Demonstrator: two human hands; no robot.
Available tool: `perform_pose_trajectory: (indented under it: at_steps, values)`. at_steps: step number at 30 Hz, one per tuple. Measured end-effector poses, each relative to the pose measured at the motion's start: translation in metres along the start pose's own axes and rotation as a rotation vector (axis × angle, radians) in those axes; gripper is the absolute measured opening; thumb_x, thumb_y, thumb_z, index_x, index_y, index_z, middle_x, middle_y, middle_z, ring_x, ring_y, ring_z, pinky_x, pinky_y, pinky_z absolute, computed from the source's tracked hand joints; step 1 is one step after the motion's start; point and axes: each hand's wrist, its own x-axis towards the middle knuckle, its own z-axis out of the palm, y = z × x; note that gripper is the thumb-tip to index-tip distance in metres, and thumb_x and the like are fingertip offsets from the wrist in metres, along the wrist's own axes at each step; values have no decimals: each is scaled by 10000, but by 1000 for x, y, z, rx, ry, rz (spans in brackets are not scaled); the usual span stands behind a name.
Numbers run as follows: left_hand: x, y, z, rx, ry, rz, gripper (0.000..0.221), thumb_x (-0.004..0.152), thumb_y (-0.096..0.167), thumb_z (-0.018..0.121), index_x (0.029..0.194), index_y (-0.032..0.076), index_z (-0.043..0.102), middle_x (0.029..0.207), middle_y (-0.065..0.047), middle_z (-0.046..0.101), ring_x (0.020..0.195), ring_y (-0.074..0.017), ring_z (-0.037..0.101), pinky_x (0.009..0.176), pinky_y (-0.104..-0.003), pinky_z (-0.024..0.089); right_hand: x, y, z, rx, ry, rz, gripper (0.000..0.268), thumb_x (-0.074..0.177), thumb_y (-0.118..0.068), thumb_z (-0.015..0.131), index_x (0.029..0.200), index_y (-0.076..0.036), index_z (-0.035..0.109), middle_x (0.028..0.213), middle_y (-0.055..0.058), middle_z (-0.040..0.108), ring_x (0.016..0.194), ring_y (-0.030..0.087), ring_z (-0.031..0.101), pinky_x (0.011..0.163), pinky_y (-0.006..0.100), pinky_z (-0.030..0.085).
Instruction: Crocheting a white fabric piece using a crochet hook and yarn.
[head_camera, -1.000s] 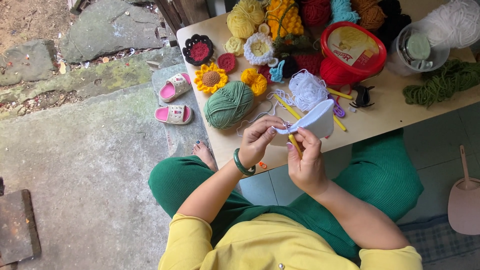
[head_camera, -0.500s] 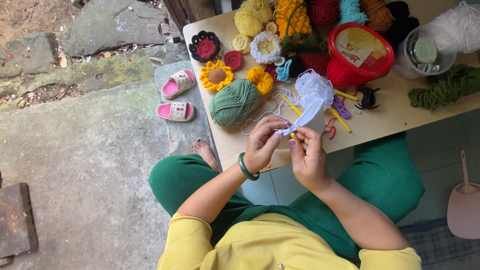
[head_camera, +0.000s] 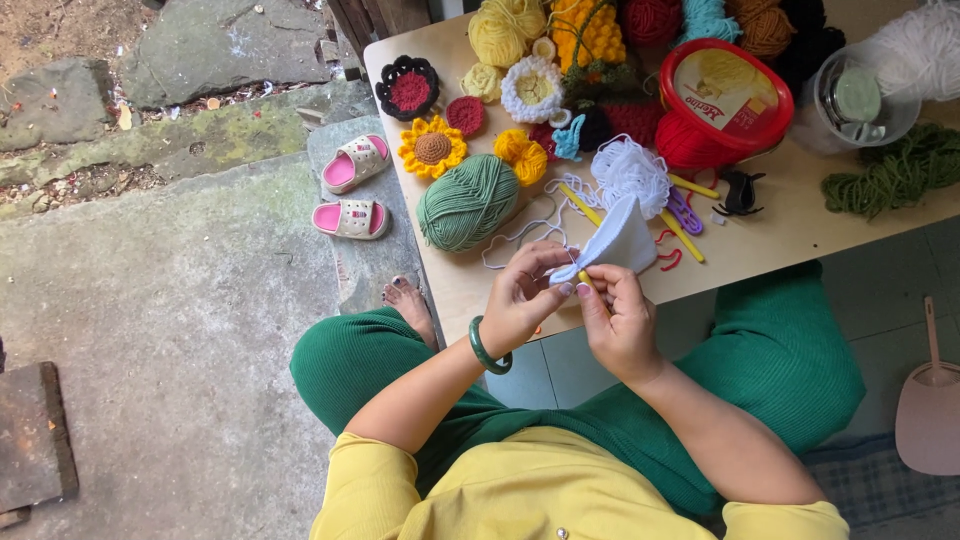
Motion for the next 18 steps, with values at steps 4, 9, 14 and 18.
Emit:
perform_pose_trajectory:
  at_steps: [4,9,14,18]
  values:
    - [0,3,-1,93,15,-11,378,892,46,774,1234,-84,676,1238,-188,616,1190,-329,662,919,-393,584,-1,1,2,36,1,3,201,1021,-26,601,1195,74,613,901,188,752,814,261,785,675,342,624]
    - [3,14,-1,224,23,-6,301,964,56,710,1233,-75,680,1204,-187,613,1156,-319,675,898,-391,593,-2,1,4,142,-53,83,269,1043,-28,549,1288,53,625,916,142,703,857,178,735,762,362,629]
    - [5,21,-2,275,17,-9,270,973,77,700,1204,-61,694,1185,-186,622,1138,-314,685,898,-395,595,-5,7,-1,149,-116,107,315,1045,-37,545,1339,36,632,1022,165,688,930,192,708,825,383,617]
    - [10,31,-6,431,-22,39,221,978,80,690,1164,-36,718,1124,-182,641,1093,-353,705,856,-411,620,0,2,-8,106,-163,84,350,1045,-40,537,1374,28,633,1169,215,696,1046,266,716,866,403,604]
